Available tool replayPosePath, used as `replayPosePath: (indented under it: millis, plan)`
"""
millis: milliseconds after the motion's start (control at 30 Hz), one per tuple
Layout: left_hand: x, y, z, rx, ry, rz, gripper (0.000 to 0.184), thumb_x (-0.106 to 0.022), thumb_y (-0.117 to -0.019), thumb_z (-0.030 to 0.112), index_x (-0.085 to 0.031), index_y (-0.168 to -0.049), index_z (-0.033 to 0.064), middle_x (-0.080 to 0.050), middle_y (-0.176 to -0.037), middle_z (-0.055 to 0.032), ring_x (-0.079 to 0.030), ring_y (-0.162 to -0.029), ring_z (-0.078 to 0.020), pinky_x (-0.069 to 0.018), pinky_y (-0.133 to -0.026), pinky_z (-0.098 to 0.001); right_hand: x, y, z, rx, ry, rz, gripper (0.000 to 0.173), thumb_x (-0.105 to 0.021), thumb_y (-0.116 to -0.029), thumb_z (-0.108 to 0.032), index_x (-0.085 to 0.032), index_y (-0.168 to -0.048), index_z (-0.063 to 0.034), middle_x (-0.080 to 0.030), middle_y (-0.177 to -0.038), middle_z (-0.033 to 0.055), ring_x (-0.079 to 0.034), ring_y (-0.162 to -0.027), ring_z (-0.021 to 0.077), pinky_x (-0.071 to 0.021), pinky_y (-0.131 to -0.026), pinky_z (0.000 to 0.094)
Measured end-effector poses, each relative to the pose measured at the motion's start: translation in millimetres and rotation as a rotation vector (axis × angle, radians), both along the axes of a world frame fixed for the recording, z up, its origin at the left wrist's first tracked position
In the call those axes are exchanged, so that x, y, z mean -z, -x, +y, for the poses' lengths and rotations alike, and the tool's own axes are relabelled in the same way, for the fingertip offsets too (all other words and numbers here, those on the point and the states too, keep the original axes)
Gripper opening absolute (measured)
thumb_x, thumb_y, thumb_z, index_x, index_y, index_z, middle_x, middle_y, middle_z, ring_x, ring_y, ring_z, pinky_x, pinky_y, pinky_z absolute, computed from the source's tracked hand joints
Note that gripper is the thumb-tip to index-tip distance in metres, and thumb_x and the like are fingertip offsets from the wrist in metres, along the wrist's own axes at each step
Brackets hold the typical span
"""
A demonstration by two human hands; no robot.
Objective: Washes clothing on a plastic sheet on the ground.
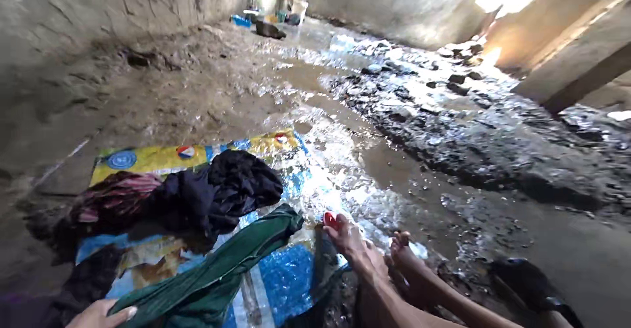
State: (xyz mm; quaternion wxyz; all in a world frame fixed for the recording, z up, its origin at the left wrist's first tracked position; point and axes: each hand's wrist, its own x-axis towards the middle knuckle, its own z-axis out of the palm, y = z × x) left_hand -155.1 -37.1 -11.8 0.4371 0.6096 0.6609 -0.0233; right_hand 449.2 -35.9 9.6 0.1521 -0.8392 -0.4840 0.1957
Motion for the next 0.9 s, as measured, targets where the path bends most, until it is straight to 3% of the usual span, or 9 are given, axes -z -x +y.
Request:
replayPosePath:
  millis: [200,267,400,533,600,667,733,800,900]
  plan:
    - [-155.4,-98.0,-1.6,-0.268,-0.355,-0.327,0.04,-0.055,-0.1041,0.042,-0.071,-0.114,0.0072,-0.073,-0.101,-0.0119,-0.071,-0.092,-0.0239,-0.0579,-0.084,-0.0512,-2.3,87.6,-39.5,0.063,-0.166,0.17,0.064,-0.077,-0.0852,-0.028,-0.058,-0.142,-0.0049,-0.049,-0.146,0.0308,-0.049,-0.135,0.0464,-0.0434,-0.11,0.0591]
    - [-215.1,-141.1,-7.9,-0.141,-0.501,-0.363,0.04,-0.048,-0.1074,0.039,-0.071,-0.109,0.0069,-0.071,-0.099,-0.0109,-0.068,-0.093,-0.022,-0.0556,-0.086,-0.05,-46.8,116.8,-50.1,0.024,-0.36,0.275,0.055,-0.074,-0.09,-0.025,-0.06,-0.139,-0.0036,-0.056,-0.139,0.0274,-0.057,-0.128,0.0408,-0.0483,-0.107,0.0538]
    - [-319.5,-214.2,-23.5,0.174,-0.771,-0.438,0.03,-0.054,-0.1061,0.023,-0.073,-0.087,0.0109,-0.067,-0.074,-0.0012,-0.064,-0.068,-0.0123,-0.0547,-0.066,-0.0367,-164.4,150.5,-63.9,-0.3,-0.738,0.58,0.04,-0.064,-0.0963,-0.019,-0.066,-0.135,-0.0085,-0.062,-0.138,0.014,-0.062,-0.123,0.0233,-0.0553,-0.101,0.041]
    - [-426.6,-254.5,-62.8,0.429,-0.927,-0.403,0.026,-0.056,-0.1051,0.017,-0.075,-0.089,0.0114,-0.069,-0.073,0.0007,-0.063,-0.064,-0.0102,-0.0531,-0.061,-0.0325,-289.3,144.2,-78.8,-0.638,-0.89,0.508,0.057,-0.07,-0.094,-0.017,-0.053,-0.149,-0.0136,-0.049,-0.153,0.0122,-0.05,-0.138,0.0262,-0.0472,-0.11,0.0507]
    - [-471.2,-265.4,-87.3,0.532,-1.019,-0.3,0.025,-0.057,-0.1049,0.02,-0.077,-0.091,0.0142,-0.069,-0.073,0.0031,-0.063,-0.064,-0.0083,-0.0531,-0.061,-0.0319,-338.5,138.1,-92.8,-0.754,-0.892,0.494,0.054,-0.073,-0.0893,-0.008,-0.059,-0.141,-0.008,-0.055,-0.146,0.014,-0.057,-0.131,0.026,-0.0509,-0.105,0.0497]
    - [-498.2,-269.2,-107.6,0.616,-1.114,-0.181,0.023,-0.059,-0.1037,0.026,-0.077,-0.09,0.0193,-0.067,-0.07,0.0061,-0.061,-0.061,-0.0072,-0.0511,-0.059,-0.0335,-369.0,131.4,-111.7,-0.833,-0.845,0.574,0.037,-0.072,-0.0859,-0.001,-0.068,-0.123,-0.0029,-0.067,-0.126,0.0129,-0.066,-0.109,0.0211,-0.0569,-0.091,0.0437]
    - [-506.1,-266.1,-121.5,0.672,-1.161,-0.121,0.021,-0.061,-0.1022,0.03,-0.076,-0.089,0.0237,-0.066,-0.069,0.0084,-0.06,-0.06,-0.0064,-0.0509,-0.056,-0.0337,-379.8,119.6,-124.2,-0.939,-0.787,0.612,0.029,-0.075,-0.0822,-0.004,-0.071,-0.111,-0.004,-0.069,-0.119,0.0075,-0.066,-0.105,0.0154,-0.0571,-0.09,0.0385]
    - [-494.7,-259.4,-130.5,0.716,-1.212,-0.092,0.021,-0.06,-0.1003,0.034,-0.074,-0.087,0.0258,-0.063,-0.067,0.0109,-0.059,-0.059,-0.0044,-0.0509,-0.055,-0.0324,-373.2,108.8,-134.2,-1.01,-0.71,0.708,0.018,-0.076,-0.081,-0.005,-0.069,-0.098,-0.0039,-0.07,-0.09,0.0038,-0.066,-0.081,0.0105,-0.0571,-0.073,0.0325]
    - [-452.4,-243.1,-134.4,0.681,-1.233,-0.033,0.031,-0.053,-0.1014,0.045,-0.072,-0.087,0.0261,-0.062,-0.07,0.0093,-0.061,-0.062,-0.0085,-0.0536,-0.057,-0.0382,-339.5,108.0,-157.1,-0.989,-0.402,1.007,0.015,-0.07,-0.0928,-0.011,-0.067,-0.105,-0.0026,-0.07,-0.091,0.0048,-0.068,-0.082,0.0124,-0.0591,-0.077,0.0354]
